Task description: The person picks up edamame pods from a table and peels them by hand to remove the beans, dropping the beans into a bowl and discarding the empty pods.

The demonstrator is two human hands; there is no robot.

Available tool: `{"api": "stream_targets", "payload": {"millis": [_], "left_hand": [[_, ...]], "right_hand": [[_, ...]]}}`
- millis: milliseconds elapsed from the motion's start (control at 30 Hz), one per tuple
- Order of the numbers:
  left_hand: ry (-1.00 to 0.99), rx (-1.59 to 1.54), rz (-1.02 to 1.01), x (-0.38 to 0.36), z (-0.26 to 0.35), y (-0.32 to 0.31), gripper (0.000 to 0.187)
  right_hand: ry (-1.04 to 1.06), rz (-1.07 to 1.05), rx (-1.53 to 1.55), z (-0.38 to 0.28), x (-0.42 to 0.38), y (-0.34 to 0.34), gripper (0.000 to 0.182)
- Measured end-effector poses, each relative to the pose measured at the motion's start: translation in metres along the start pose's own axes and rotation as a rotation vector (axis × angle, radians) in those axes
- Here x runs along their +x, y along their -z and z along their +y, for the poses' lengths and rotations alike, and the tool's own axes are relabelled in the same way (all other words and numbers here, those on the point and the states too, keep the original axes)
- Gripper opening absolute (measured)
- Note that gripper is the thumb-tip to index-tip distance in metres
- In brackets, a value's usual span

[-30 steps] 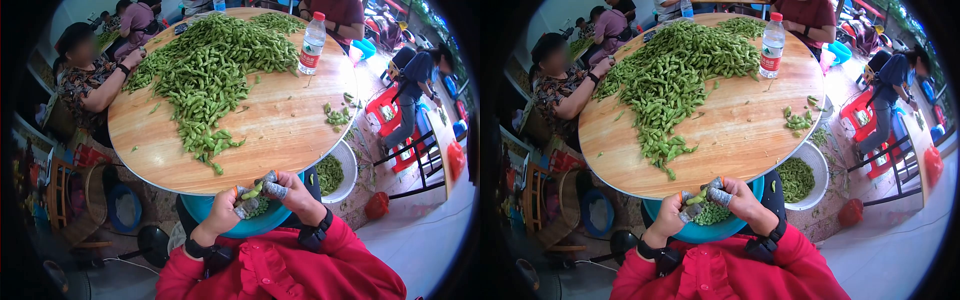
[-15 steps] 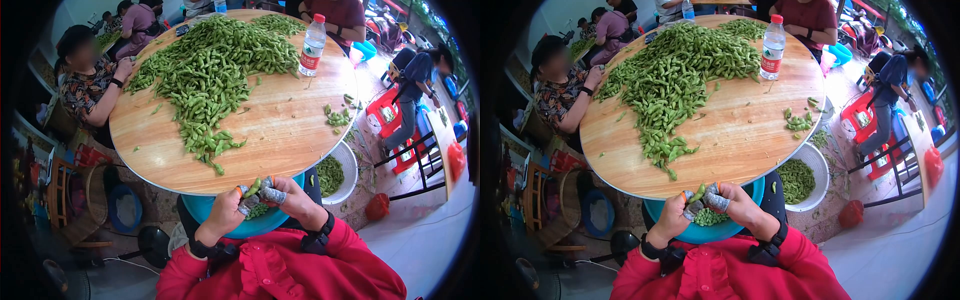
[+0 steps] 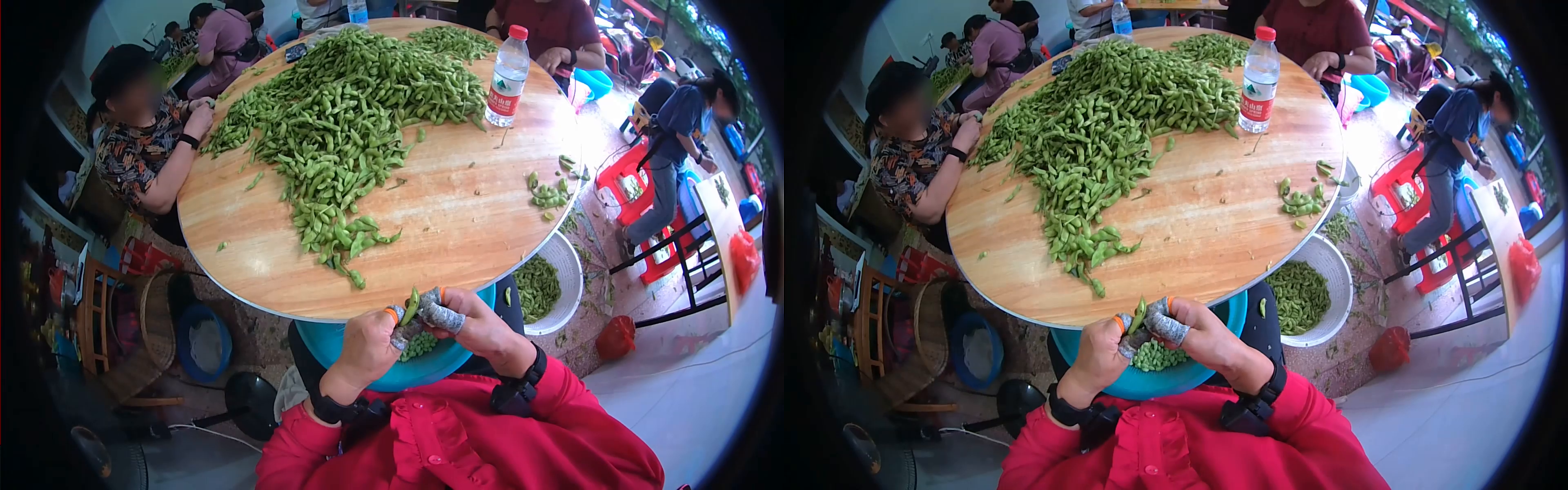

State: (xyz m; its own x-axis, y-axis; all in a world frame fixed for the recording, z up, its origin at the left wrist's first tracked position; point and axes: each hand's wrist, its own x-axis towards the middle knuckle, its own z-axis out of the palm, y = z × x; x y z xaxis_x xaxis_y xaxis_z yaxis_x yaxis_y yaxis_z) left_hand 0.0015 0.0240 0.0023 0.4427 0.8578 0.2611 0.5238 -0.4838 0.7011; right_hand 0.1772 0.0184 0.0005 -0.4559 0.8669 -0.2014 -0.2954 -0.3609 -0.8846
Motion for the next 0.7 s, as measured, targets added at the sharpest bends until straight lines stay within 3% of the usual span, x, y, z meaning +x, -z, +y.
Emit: {"api": "stream_targets", "payload": {"millis": [367, 700], "left_hand": [[-0.069, 0.179, 0.021, 0.002, 0.003, 0.001, 0.01], [-0.085, 0.052, 0.098, -0.003, 0.0, -0.005, 0.018]], "right_hand": [[0.017, -0.002, -0.087, -0.003, 0.001, 0.001, 0.031], [0.018, -0.024, 0.015, 0.009, 0.001, 0.004, 0.022]]}}
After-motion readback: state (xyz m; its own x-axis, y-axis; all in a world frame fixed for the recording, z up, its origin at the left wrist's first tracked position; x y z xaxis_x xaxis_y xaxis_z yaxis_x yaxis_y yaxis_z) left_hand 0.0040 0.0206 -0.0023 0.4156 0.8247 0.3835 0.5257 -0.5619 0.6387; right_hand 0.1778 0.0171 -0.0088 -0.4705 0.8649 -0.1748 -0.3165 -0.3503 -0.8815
